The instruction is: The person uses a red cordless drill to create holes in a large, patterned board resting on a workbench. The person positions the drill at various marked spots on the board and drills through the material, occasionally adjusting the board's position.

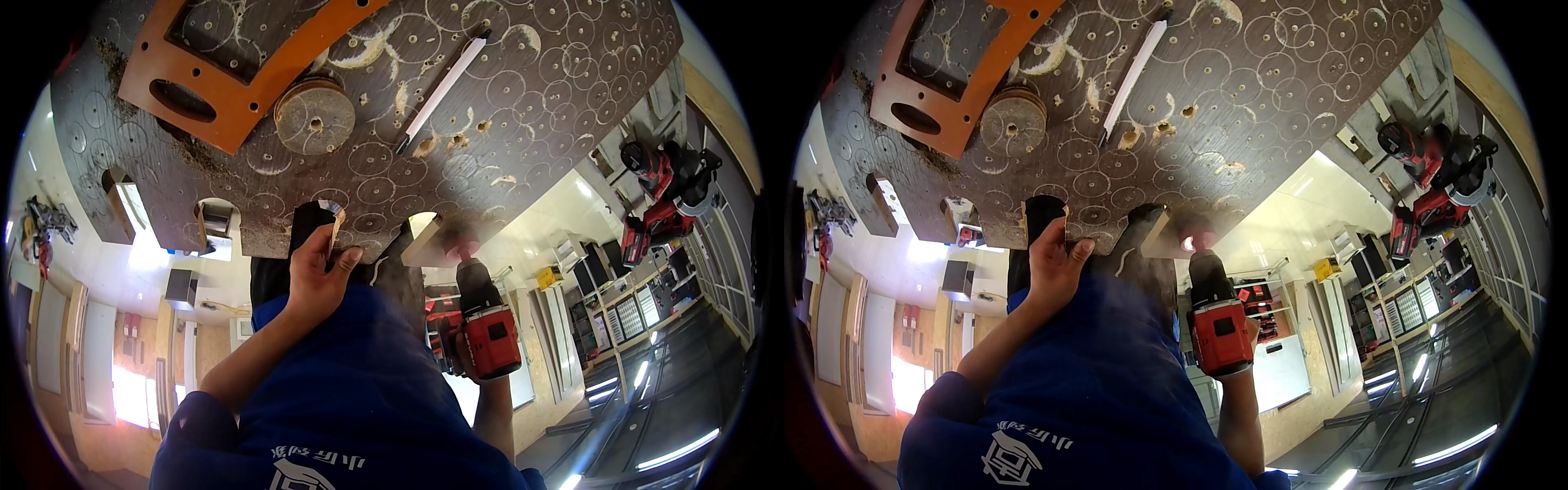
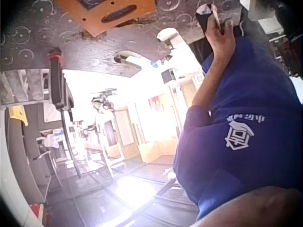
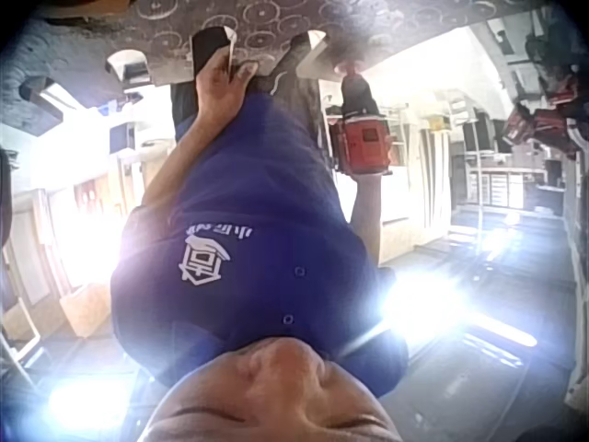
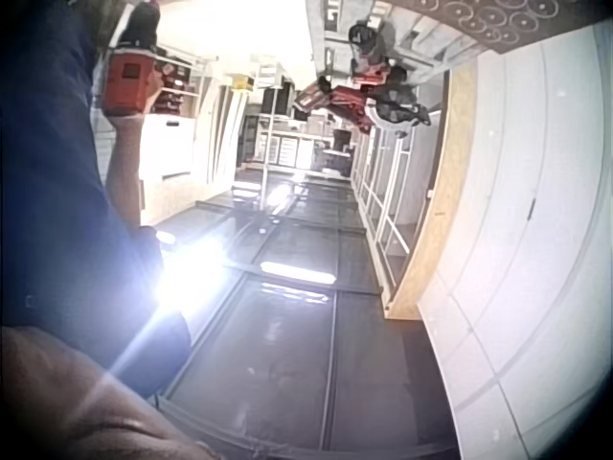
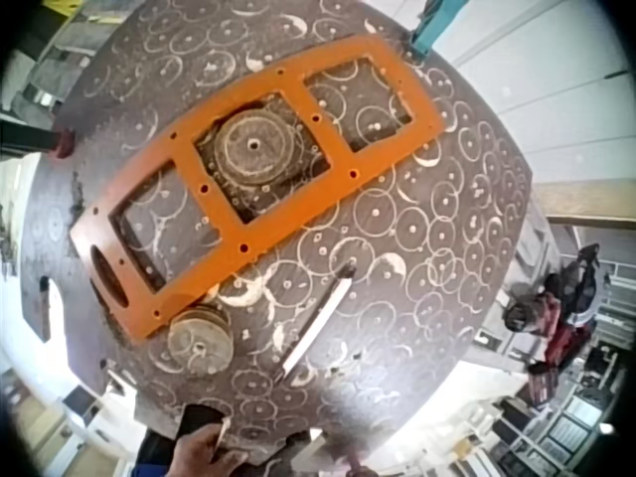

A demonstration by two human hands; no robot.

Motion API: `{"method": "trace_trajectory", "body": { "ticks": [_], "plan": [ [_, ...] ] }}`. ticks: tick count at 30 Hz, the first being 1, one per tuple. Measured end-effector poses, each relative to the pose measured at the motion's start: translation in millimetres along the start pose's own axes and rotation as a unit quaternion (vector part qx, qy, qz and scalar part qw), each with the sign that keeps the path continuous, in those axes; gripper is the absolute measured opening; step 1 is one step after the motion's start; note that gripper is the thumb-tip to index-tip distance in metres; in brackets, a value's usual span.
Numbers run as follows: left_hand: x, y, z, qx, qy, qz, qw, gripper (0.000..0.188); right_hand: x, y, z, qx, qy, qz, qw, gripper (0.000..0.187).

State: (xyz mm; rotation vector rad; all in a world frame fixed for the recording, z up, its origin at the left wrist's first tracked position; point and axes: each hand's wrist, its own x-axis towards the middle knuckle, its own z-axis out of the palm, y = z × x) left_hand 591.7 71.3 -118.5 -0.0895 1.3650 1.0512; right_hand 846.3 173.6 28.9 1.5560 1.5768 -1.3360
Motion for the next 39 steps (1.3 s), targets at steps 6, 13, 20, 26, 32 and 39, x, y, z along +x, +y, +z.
{"method": "trace_trajectory", "body": {
  "ticks": [6,13,20,26,32,39],
  "plan": [
    [-0.6,-1.0,-0.6,-0.003,0.0,-0.012,1.0,0.033,0.7,4.3,-0.4,-0.033,-0.01,-0.02,0.999,0.017],
    [-0.8,-0.5,-1.1,0.026,0.004,-0.016,1.0,0.033,-1.7,13.8,4.2,0.053,-0.019,0.106,0.993,0.019],
    [-1.1,1.8,0.9,0.02,0.014,-0.016,1.0,0.03,7.2,-13.9,-0.6,0.073,0.017,0.063,0.995,0.014],
    [-1.0,0.7,1.4,0.007,0.013,-0.007,1.0,0.029,4.9,7.9,2.9,0.065,-0.025,0.025,0.997,0.019],
    [-0.9,1.8,2.8,0.0,0.015,-0.009,1.0,0.03,0.2,19.1,3.8,0.065,-0.077,0.071,0.992,0.027],
    [-1.4,0.9,1.2,0.014,0.009,-0.003,1.0,0.03,10.8,31.0,18.2,0.049,0.085,-0.06,0.993,0.014]
  ]
}}
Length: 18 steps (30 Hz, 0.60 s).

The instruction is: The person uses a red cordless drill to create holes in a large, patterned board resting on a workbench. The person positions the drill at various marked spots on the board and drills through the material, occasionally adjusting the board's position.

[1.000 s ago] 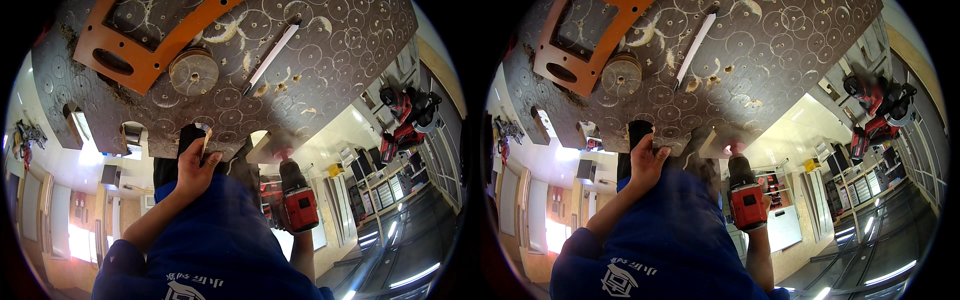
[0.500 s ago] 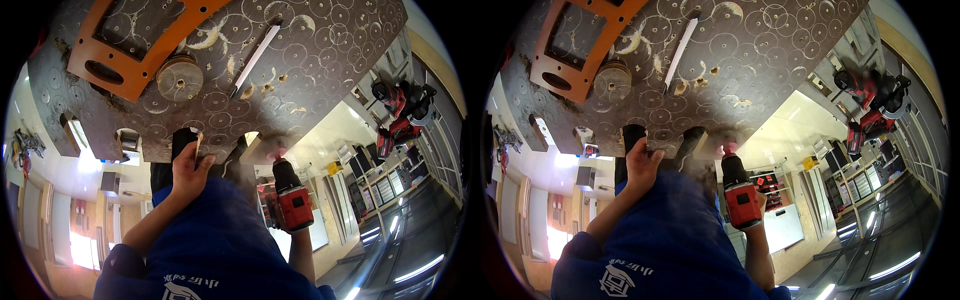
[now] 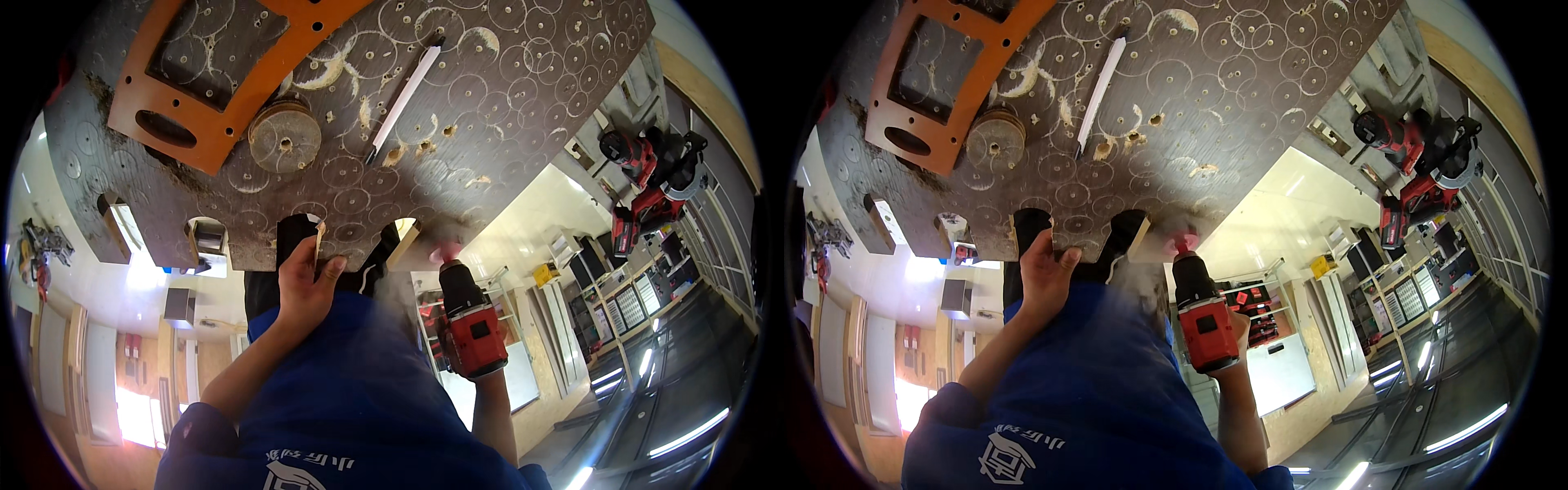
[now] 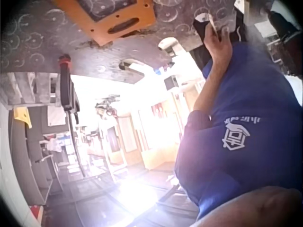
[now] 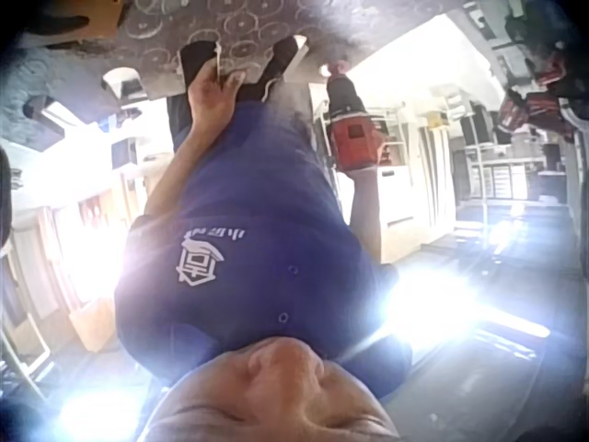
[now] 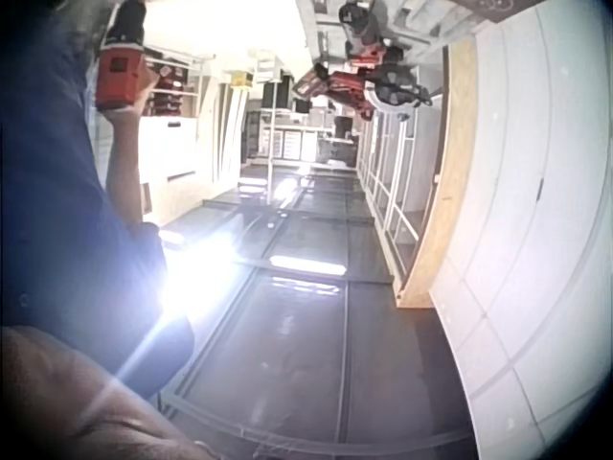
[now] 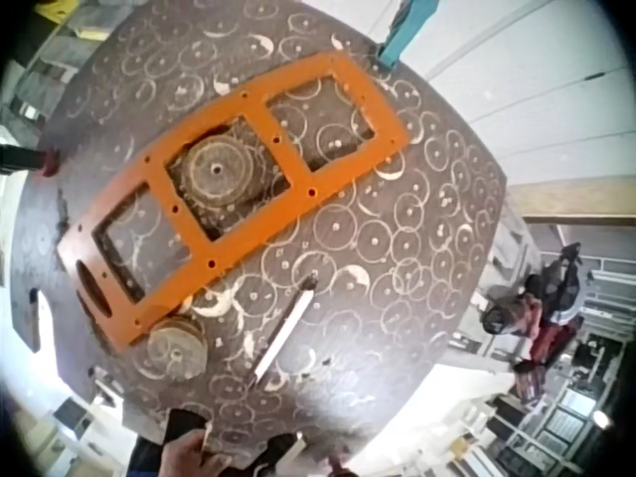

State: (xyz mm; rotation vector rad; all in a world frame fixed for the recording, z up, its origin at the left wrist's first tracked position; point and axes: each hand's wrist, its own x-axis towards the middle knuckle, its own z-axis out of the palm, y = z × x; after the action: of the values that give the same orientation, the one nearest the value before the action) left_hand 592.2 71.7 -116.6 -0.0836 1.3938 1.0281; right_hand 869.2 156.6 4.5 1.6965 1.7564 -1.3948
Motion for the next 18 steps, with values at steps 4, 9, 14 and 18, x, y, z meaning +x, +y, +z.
{"method": "trace_trajectory", "body": {
  "ticks": [4,9,14,18],
  "plan": [
    [-0.3,1.0,0.5,-0.002,0.006,0.001,1.0,0.03,-6.1,2.5,9.3,0.207,0.031,0.257,0.944,0.018],
    [-0.2,-0.8,0.0,0.008,0.002,0.005,1.0,0.029,3.8,-20.9,-4.4,0.055,0.001,0.063,0.997,0.019],
    [-0.4,0.7,1.2,-0.007,0.002,0.002,1.0,0.029,-3.5,-5.0,2.7,0.167,-0.02,0.176,0.97,0.018],
    [-0.1,0.9,1.6,0.0,0.004,0.009,1.0,0.028,1.1,-12.0,3.8,0.201,-0.013,0.263,0.944,0.019]
  ]
}}
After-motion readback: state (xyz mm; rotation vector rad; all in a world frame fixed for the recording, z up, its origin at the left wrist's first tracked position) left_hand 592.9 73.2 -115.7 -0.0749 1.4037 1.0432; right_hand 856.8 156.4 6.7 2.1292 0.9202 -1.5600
